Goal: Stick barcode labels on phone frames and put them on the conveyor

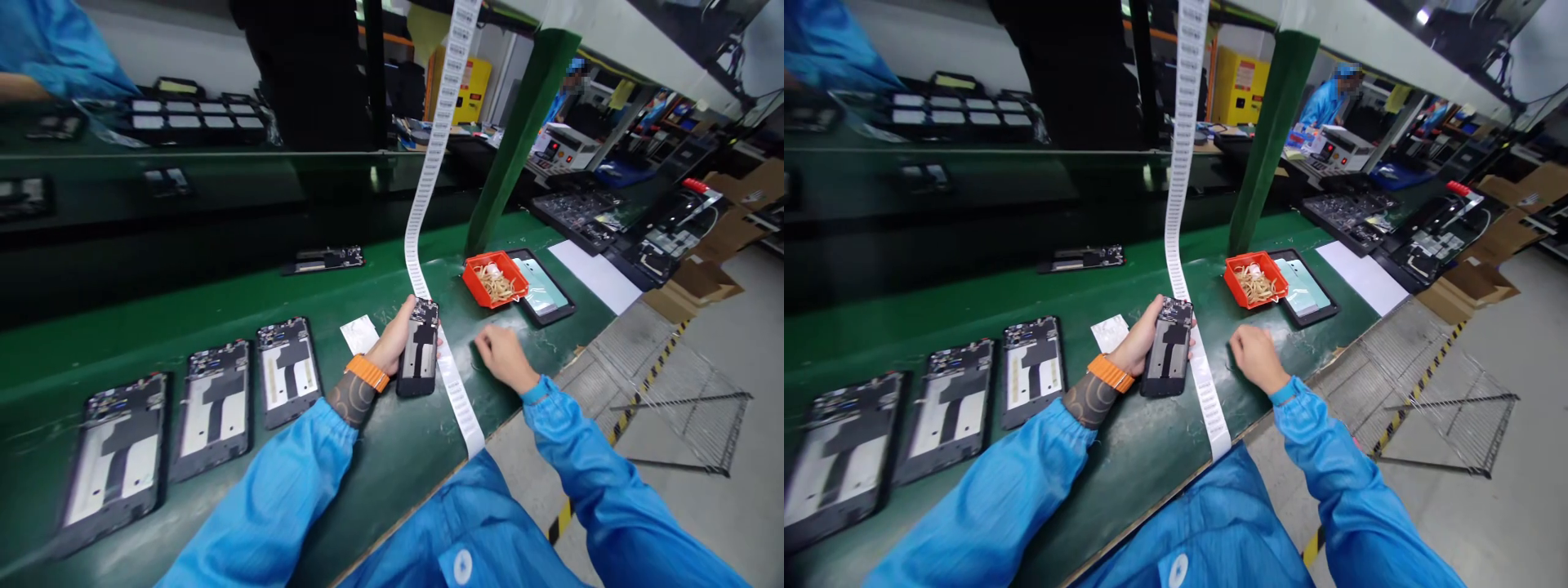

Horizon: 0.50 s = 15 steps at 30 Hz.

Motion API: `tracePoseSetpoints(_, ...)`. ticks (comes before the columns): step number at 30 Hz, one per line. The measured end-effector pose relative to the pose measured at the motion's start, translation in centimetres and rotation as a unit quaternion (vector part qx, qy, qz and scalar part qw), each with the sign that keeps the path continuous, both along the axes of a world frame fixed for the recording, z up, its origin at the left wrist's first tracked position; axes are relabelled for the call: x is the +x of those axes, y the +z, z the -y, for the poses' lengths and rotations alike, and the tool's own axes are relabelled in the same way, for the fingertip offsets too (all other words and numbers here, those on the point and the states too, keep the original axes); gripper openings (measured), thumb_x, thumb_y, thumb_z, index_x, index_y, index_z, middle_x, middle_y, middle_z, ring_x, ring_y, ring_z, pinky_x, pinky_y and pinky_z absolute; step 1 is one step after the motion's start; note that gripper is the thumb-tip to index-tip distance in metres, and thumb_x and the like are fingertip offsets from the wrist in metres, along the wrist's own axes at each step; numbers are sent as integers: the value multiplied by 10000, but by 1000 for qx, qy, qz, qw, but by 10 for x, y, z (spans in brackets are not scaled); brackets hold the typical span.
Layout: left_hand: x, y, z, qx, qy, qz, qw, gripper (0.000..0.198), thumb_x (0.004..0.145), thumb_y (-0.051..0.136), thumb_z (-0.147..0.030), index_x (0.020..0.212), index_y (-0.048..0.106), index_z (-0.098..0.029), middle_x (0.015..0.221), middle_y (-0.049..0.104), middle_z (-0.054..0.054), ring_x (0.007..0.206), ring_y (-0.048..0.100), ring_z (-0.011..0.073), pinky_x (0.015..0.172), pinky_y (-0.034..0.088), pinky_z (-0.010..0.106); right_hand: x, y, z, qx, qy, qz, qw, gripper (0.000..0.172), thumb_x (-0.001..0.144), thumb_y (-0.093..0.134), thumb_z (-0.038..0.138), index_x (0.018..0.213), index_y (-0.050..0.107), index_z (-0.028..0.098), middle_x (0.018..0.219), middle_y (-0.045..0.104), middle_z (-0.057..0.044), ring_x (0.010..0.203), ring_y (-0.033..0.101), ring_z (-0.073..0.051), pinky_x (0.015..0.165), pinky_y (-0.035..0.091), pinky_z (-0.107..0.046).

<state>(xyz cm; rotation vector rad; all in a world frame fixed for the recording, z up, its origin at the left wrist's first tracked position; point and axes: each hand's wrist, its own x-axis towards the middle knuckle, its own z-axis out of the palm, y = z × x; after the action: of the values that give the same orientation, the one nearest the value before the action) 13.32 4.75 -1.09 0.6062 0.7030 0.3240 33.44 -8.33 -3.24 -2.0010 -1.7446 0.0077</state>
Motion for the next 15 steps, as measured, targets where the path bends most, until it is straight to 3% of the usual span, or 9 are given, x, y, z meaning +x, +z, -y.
tracePoseSetpoints(4,2,-4,-3,17,2,19,1000,617,860,476,-700,979,669,-126,745,693,110,606,697,247,544,586,379,39,42,-43,152,-131,-62,978,174,929,474,296,806,559,207,734,627,-39,665,562,-193,655,415,-314)
tracePoseSetpoints(5,2,-4,-4,21,3,16,1000,617,869,464,-695,973,666,-122,737,688,109,604,696,246,548,587,383,43,53,-48,164,-136,-65,975,187,931,467,303,808,567,203,726,624,-38,655,558,-192,651,420,-316)
tracePoseSetpoints(6,2,-3,-4,21,4,10,1000,616,878,450,-691,962,663,-119,721,681,106,602,696,246,550,588,387,45,61,-48,153,-110,-65,980,193,932,471,310,817,581,201,727,626,-37,654,557,-190,657,428,-319)
tracePoseSetpoints(8,1,-1,-4,16,7,-1,1000,611,886,433,-688,942,654,-121,688,666,97,593,693,248,545,586,391,35,66,-34,80,21,-53,995,162,912,532,333,879,621,201,805,651,-45,721,579,-198,712,452,-334)
tracePoseSetpoints(10,1,-1,-4,12,7,-15,1000,615,869,445,-706,931,648,-129,668,664,97,562,685,250,518,575,385,17,54,-7,-9,163,-28,986,205,854,642,351,1004,638,211,990,662,-75,907,593,-236,828,460,-375)
tracePoseSetpoints(11,1,-1,-4,15,4,-25,1000,621,853,461,-718,928,649,-132,666,669,103,545,679,251,504,569,380,8,43,8,-41,197,-19,979,242,844,662,340,1049,632,215,1059,647,-88,975,579,-250,861,455,-392)
tracePoseSetpoints(13,2,-2,-4,26,-5,-39,999,638,817,498,-741,926,656,-132,672,682,119,526,674,251,499,565,373,-4,20,31,-55,175,-2,983,114,889,594,278,972,624,206,999,633,-85,939,571,-244,837,445,-394)
tracePoseSetpoints(15,2,-3,-4,32,-8,-40,999,645,801,518,-746,922,662,-129,673,687,123,534,676,246,518,572,365,-5,3,36,-53,135,16,989,110,930,517,237,864,596,199,875,620,-63,857,566,-227,795,427,-375)
